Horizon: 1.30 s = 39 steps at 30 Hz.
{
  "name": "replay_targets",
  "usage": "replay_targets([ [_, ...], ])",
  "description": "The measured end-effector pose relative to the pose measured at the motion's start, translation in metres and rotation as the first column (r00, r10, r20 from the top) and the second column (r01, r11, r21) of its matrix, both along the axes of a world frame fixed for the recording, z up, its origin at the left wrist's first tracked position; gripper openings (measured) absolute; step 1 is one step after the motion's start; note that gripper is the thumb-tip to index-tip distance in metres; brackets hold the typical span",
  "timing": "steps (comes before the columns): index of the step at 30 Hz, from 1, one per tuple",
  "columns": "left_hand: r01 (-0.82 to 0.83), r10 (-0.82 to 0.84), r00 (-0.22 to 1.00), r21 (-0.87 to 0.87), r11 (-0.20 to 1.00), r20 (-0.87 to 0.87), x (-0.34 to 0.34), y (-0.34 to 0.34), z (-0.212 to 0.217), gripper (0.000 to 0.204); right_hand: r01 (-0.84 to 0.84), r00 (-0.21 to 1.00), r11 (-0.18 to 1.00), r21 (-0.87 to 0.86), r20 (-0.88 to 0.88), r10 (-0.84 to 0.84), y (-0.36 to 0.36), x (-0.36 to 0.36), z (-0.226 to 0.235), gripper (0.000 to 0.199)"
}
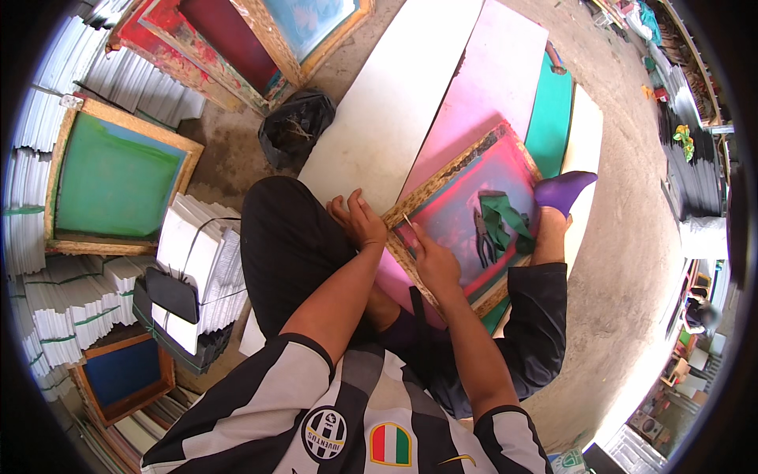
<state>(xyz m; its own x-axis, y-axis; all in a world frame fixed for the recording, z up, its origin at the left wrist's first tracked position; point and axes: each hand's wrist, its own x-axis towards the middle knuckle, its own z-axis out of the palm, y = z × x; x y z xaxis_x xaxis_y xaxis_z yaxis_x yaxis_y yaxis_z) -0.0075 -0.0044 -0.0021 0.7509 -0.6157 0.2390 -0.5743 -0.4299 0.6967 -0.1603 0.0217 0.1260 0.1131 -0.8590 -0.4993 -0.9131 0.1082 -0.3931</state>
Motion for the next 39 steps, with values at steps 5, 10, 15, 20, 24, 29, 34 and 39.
replay_targets([
  [5,0.003,-0.003,1.0,0.009,1.0,0.02,0.0,0.001,0.0,0.024,-0.088,0.992,0.996,0.02,-0.089,0.09,-0.005,0.011,0.012,0.045],
  [10,0.0,0.0,1.0,0.038,0.999,-0.013,-0.002,0.003,0.004,0.024,-0.04,0.98,0.986,0.164,-0.185,0.071,-0.009,0.039,0.031,0.051],
  [15,-0.003,0.004,0.999,0.036,0.999,-0.034,-0.006,0.0,0.011,0.024,0.039,0.98,0.999,0.016,0.196,-0.042,0.005,0.008,-0.036,0.058],
  [20,0.006,-0.006,1.0,0.026,1.0,-0.002,0.003,0.003,-0.002,0.023,-0.097,0.976,0.971,0.219,-0.172,0.136,-0.009,0.022,0.021,0.05],
  [24,0.011,-0.01,1.0,0.023,1.0,-0.005,-0.003,0.0,0.0,0.023,-0.125,0.991,0.987,-0.106,0.044,0.13,0.0,0.002,-0.029,0.047],
  [29,0.025,-0.025,1.0,0.009,1.0,0.0,-0.004,0.001,0.003,0.023,0.032,0.833,0.987,-0.16,0.55,0.062,0.002,-0.025,-0.079,0.048],
  [34,0.008,-0.009,0.999,0.033,0.999,0.03,0.002,0.004,-0.001,0.023,-0.111,0.992,0.98,0.163,-0.038,0.119,-0.012,0.003,-0.002,0.044],
  [39,0.017,-0.017,0.999,0.015,1.0,0.032,-0.001,0.0,0.0,0.023,0.087,0.775,0.996,-0.018,0.629,-0.056,-0.002,-0.026,-0.07,0.045],
])
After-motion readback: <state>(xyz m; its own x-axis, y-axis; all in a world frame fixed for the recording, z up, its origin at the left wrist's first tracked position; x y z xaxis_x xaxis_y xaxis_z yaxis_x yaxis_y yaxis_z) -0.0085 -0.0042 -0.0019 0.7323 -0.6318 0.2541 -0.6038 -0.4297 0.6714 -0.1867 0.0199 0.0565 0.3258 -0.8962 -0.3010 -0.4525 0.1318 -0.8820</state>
